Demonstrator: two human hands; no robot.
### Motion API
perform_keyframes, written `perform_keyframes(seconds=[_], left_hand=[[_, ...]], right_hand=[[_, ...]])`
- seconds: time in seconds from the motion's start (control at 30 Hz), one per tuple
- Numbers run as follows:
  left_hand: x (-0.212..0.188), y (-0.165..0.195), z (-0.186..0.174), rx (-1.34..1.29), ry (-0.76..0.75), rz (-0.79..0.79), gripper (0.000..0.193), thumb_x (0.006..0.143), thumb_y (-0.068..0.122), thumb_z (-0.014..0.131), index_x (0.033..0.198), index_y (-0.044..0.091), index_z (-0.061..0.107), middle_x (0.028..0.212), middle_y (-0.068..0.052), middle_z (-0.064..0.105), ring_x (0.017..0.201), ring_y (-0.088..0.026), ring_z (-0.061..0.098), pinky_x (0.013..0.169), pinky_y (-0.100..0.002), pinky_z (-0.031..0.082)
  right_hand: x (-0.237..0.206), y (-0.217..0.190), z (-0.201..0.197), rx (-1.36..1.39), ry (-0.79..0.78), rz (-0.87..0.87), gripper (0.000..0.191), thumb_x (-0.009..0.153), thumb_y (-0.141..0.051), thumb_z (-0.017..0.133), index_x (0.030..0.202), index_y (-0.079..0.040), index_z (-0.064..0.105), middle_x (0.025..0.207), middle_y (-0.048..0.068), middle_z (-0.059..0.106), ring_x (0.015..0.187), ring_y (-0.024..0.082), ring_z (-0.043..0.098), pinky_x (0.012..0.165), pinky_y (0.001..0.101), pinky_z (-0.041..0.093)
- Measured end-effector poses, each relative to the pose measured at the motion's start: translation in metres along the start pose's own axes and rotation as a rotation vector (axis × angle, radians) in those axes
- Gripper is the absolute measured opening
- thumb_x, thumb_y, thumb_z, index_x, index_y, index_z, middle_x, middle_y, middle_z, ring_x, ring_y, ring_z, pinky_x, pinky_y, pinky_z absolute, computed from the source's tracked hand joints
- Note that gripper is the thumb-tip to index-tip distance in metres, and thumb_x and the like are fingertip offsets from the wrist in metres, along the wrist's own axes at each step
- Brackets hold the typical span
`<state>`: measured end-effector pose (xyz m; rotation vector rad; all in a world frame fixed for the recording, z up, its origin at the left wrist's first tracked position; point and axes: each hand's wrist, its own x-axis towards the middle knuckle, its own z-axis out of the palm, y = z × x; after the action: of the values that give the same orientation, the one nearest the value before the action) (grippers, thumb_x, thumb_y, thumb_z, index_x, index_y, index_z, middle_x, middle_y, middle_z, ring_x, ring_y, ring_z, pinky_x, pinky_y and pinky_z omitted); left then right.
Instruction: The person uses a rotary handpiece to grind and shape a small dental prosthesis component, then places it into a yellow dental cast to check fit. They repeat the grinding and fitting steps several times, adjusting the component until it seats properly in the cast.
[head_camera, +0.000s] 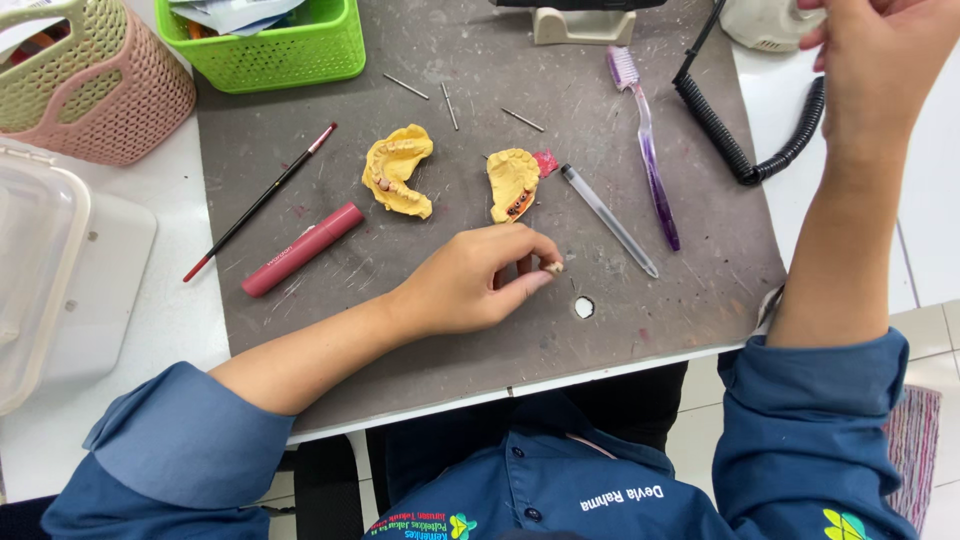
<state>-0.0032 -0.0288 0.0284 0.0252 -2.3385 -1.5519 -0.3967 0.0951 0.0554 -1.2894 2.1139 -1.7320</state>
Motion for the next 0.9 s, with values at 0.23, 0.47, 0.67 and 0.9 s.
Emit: perform_keyframes(seconds=[0.23,0.47,0.67,0.9], left_hand=[[-0.002,-0.012,0.004,-0.055,-0.025,-0.055,0.015,0.094,0.012,0.071,0.107,0.005,0.068,0.089,-0.002,0.071,0.074,-0.010,0.068,0.062,-0.026,0.055],[-0.001,-0.022,0.002,-0.051,-0.060,-0.147,0.015,0.092,0.015,0.070,0.103,0.004,0.069,0.079,-0.001,0.069,0.068,-0.008,0.065,0.061,-0.025,0.054],[0.000,-0.027,0.002,-0.034,-0.072,-0.131,0.015,0.091,0.014,0.070,0.103,0.004,0.069,0.083,-0.002,0.070,0.072,-0.008,0.066,0.061,-0.025,0.053],[-0.001,-0.030,-0.001,-0.046,-0.085,-0.120,0.014,0.091,0.013,0.070,0.102,0.003,0.070,0.083,-0.002,0.071,0.074,-0.008,0.067,0.064,-0.025,0.054]], right_hand=[[0.004,-0.007,0.022,0.228,-0.176,0.282,0.038,0.122,-0.027,0.063,0.092,-0.005,0.066,0.070,0.001,0.061,0.053,0.005,0.052,0.046,0.0193,0.036],[-0.001,-0.025,0.141,0.787,-0.466,0.954,0.041,0.102,-0.041,0.059,0.116,-0.004,0.066,0.085,0.004,0.072,0.057,0.001,0.063,0.044,0.0104,0.048],[0.036,-0.013,0.183,1.152,-0.213,1.054,0.029,0.102,-0.032,0.069,0.098,-0.004,0.060,0.085,0.004,0.069,0.063,0.005,0.066,0.048,0.0139,0.052],[0.028,-0.020,0.194,1.040,-0.040,0.983,0.033,0.088,-0.037,0.081,0.085,-0.015,0.056,0.071,-0.005,0.056,0.052,0.004,0.049,0.043,0.0183,0.037]])
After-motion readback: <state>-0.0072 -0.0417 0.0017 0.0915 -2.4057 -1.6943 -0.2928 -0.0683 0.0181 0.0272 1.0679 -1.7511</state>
